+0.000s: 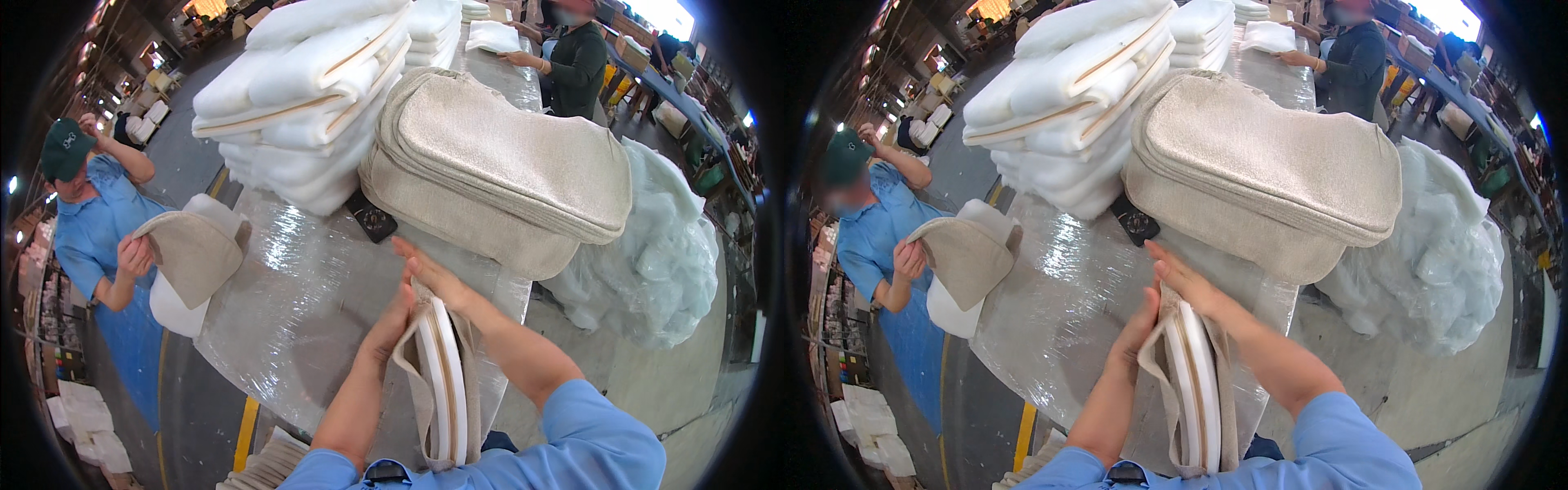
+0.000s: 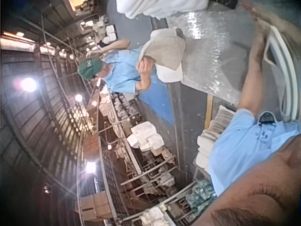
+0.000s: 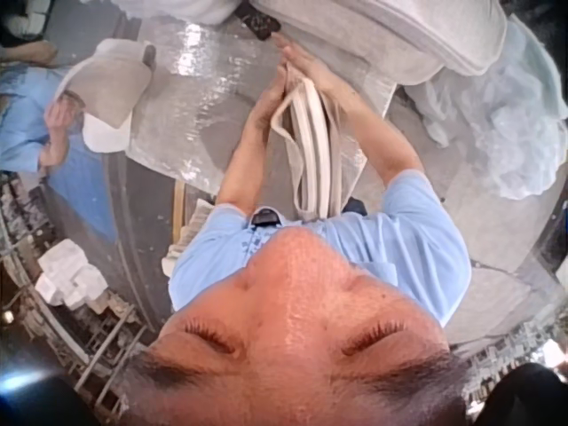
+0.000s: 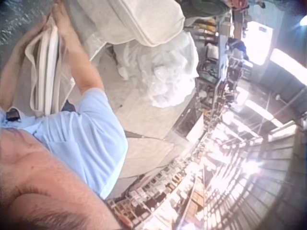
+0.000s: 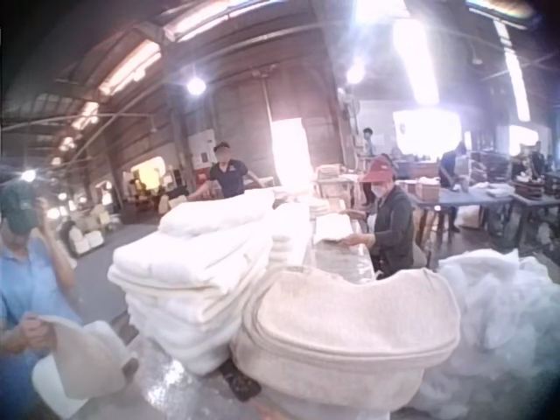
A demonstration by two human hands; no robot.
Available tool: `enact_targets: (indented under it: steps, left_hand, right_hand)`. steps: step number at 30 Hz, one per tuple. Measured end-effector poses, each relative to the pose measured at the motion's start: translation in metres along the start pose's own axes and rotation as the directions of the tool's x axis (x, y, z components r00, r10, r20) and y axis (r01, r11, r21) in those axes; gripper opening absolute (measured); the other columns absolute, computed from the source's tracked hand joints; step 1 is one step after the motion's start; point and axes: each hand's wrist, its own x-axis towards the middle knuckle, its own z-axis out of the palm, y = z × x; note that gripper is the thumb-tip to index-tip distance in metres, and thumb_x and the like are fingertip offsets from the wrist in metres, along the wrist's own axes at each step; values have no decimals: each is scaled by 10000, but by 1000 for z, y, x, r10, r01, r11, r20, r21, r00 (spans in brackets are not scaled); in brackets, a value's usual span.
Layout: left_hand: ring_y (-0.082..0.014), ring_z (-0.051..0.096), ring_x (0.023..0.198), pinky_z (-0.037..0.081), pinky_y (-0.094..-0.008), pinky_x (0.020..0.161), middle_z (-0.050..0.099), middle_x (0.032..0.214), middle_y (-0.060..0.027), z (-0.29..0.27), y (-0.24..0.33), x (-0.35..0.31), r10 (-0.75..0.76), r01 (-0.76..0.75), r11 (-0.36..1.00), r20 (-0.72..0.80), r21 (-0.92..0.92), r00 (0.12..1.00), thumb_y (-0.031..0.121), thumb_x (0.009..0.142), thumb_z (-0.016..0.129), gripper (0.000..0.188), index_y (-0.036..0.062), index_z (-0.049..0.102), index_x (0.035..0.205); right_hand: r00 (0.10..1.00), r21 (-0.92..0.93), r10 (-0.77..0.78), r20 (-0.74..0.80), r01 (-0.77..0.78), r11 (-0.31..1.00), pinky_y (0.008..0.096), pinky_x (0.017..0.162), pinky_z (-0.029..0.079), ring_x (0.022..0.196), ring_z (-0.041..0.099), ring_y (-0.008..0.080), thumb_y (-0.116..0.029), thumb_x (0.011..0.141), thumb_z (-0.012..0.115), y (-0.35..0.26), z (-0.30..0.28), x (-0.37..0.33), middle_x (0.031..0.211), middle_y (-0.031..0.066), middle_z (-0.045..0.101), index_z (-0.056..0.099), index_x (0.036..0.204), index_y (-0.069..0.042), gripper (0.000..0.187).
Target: The person inserts white foam inserts into beige fabric covers, folds the edges, and stacks the finished cushions on a table. The person repeats this process for multiple cushions while coworkers work nearby.
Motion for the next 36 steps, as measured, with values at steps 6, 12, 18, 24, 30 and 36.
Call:
enact_targets:
  steps: [6, 12, 18, 24, 30, 36]
  left_hand:
    - [-247, 591, 1324, 436, -418, 1153, 625, 1453, -126, -65, -9, 52, 146, -132, 987, -183, 86, 972, 788, 1067, 274, 929, 105, 336, 1694]
    - [-201, 581, 1307, 428, -362, 1099, 617, 1382, -104, -45, -23, 104, 210, -161, 966, -243, 204, 947, 761, 1094, 276, 892, 119, 299, 1714]
    - [-198, 558, 1365, 443, -333, 1083, 559, 1521, -129, -32, -16, 102, 253, -203, 958, -270, 201, 929, 706, 1118, 326, 835, 113, 307, 1705]
    - [-234, 543, 1398, 431, -370, 1161, 539, 1552, -135, -20, -4, 74, 239, -184, 967, -365, 178, 900, 626, 1143, 357, 754, 95, 358, 1679]
    - [-256, 499, 1458, 399, -401, 1212, 497, 1589, -164, 14, 16, -23, 290, -297, 954, -112, -49, 950, 385, 1116, 557, 677, 26, 357, 1654]
    - [-210, 592, 1348, 466, -367, 1136, 611, 1488, -152, 25, 12, -34, 416, -221, 828, -300, 515, 858, 109, 1075, 634, 435, -24, 567, 1483]
  right_hand:
    - [987, 168, 159, -6, -155, 973, 467, 1239, 328, 1421, 455, 292, -828, 1050, 237, -23, -25, 44, 1602, 175, 462, 306, 1719, -196, 923]
    - [957, 183, 107, -271, -58, 981, 334, 1069, 418, 1182, 493, 200, -837, 1047, 168, -11, -4, 49, 1606, 105, 469, 413, 1676, -189, 935]
    - [898, 118, -188, -397, 254, 960, 287, 985, 437, 1104, 506, 161, -865, 1021, 252, 7, 14, 35, 1583, 92, 481, 428, 1661, -124, 995]
    - [922, 35, -246, -298, 268, 963, 357, 1139, 388, 1316, 499, 218, -659, 1088, 439, 11, 5, 21, 1590, 122, 468, 443, 1633, -49, 818]
    - [930, -20, -331, -157, 332, 943, 377, 1162, 427, 1377, 561, 274, -105, 973, 644, -13, -15, -40, 1502, 162, 544, 532, 1541, -29, 583]
    - [949, -362, -295, -113, 237, 902, 400, 1046, 532, 1228, 662, 331, -36, 899, 692, -62, -7, -45, 1437, 171, 613, 658, 1326, -24, 428]
